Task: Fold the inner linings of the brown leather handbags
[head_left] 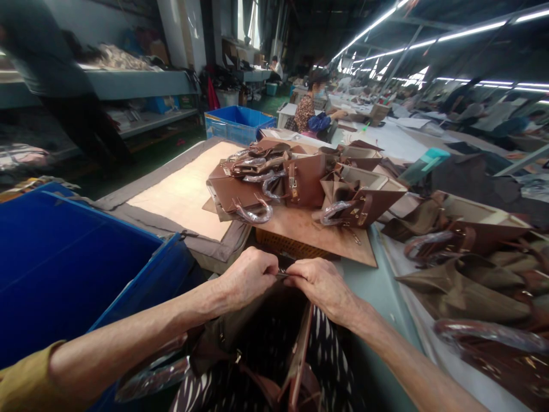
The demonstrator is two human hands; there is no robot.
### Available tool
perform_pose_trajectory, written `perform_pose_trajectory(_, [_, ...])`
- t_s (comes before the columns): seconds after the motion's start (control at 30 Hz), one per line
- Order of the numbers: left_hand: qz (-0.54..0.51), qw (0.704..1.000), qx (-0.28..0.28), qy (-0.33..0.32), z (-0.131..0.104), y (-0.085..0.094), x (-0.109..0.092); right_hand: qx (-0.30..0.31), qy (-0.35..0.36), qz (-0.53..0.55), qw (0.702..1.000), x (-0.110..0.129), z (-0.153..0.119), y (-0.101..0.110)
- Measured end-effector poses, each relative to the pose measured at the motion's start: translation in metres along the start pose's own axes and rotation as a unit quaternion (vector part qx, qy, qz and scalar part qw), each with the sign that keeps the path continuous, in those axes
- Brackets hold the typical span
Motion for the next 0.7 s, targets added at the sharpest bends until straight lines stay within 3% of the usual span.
perform_pose_trajectory(0.43, [0.023,0.999,-0.036,-0.008,-0.0001,0.0017,0.0001,-0.002,-0.017,0.017,1.0,-0.0015,0.0002,-0.0017])
perform_pose_trajectory(0.7, [-0.104,0.994,-0.016,0.002,0.0016,-0.0039,0.0027,-0.002,-0.021,-0.001,1.0,0.001,-0.0002,0.0007])
Point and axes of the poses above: each hand's wrist, its own z-axis towards the middle knuckle, its own y-axis out of the back of the hand, x = y × z, the point moved 5 cm from there along z, towards the middle knuckle, and after that the axes turned 11 degrees about z, right-handed, at the moved point
